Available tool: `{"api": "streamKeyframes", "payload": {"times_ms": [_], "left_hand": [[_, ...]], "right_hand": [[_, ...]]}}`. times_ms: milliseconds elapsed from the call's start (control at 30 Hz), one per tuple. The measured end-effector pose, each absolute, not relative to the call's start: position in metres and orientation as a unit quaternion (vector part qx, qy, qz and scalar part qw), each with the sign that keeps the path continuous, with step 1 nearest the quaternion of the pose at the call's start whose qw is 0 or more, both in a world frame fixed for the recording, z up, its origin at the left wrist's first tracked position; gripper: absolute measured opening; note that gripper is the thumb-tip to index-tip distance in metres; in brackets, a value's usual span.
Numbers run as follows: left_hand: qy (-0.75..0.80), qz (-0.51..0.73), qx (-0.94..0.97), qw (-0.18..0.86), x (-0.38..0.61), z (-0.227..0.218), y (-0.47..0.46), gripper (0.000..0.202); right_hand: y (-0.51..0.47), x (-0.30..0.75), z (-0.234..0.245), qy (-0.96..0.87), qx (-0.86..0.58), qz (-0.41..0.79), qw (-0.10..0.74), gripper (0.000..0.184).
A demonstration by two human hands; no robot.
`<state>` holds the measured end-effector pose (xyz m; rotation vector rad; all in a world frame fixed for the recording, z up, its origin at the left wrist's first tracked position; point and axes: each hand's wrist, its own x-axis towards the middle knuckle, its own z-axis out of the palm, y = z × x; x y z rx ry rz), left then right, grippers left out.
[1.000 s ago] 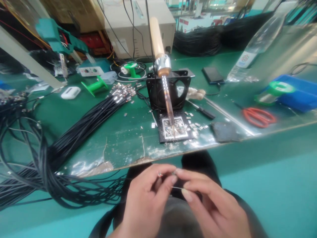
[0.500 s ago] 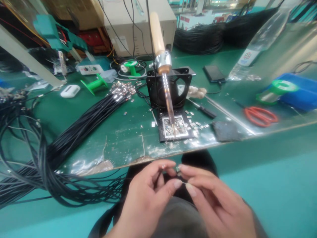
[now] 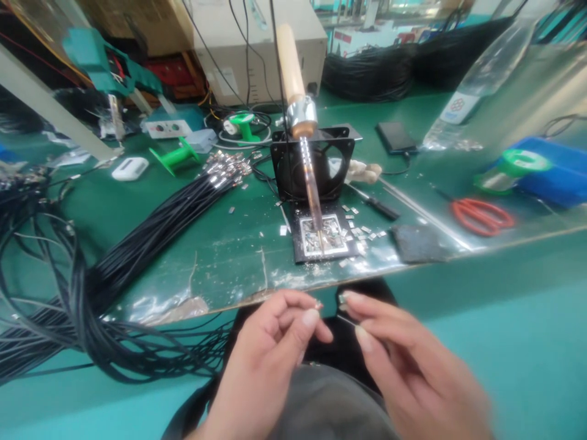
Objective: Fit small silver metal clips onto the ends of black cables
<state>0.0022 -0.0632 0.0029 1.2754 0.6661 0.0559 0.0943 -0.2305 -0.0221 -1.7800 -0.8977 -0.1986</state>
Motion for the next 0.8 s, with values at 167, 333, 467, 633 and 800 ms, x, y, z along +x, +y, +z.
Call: {"api": "streamKeyframes", "payload": {"times_ms": [167, 333, 467, 633, 800], "left_hand": [[0.32, 0.043, 0.572, 0.754, 0.01, 0.009, -0.062, 0.023], [0.315, 0.048, 0.558, 0.766, 0.015, 0.016, -0.059, 0.021], [0.317, 0.045, 0.534, 0.782, 0.021, 0.021, -0.056, 0.021], [0.318, 0.046, 0.519, 0.792, 0.033, 0.024, -0.05, 0.025], [0.322, 0.051, 0.516, 0.792, 0.038, 0.026, -0.047, 0.025]], "right_hand": [[-0.226, 0.097, -0.02, -0.39, -0.752, -0.1, 0.522, 0.016], [-0.222, 0.099, -0.017, -0.389, -0.753, -0.113, 0.519, 0.016], [-0.217, 0.1, -0.016, -0.384, -0.745, -0.114, 0.533, 0.017], [-0.21, 0.102, -0.019, -0.377, -0.733, -0.116, 0.554, 0.019], [-0.205, 0.106, -0.022, -0.374, -0.724, -0.11, 0.57, 0.02]]}}
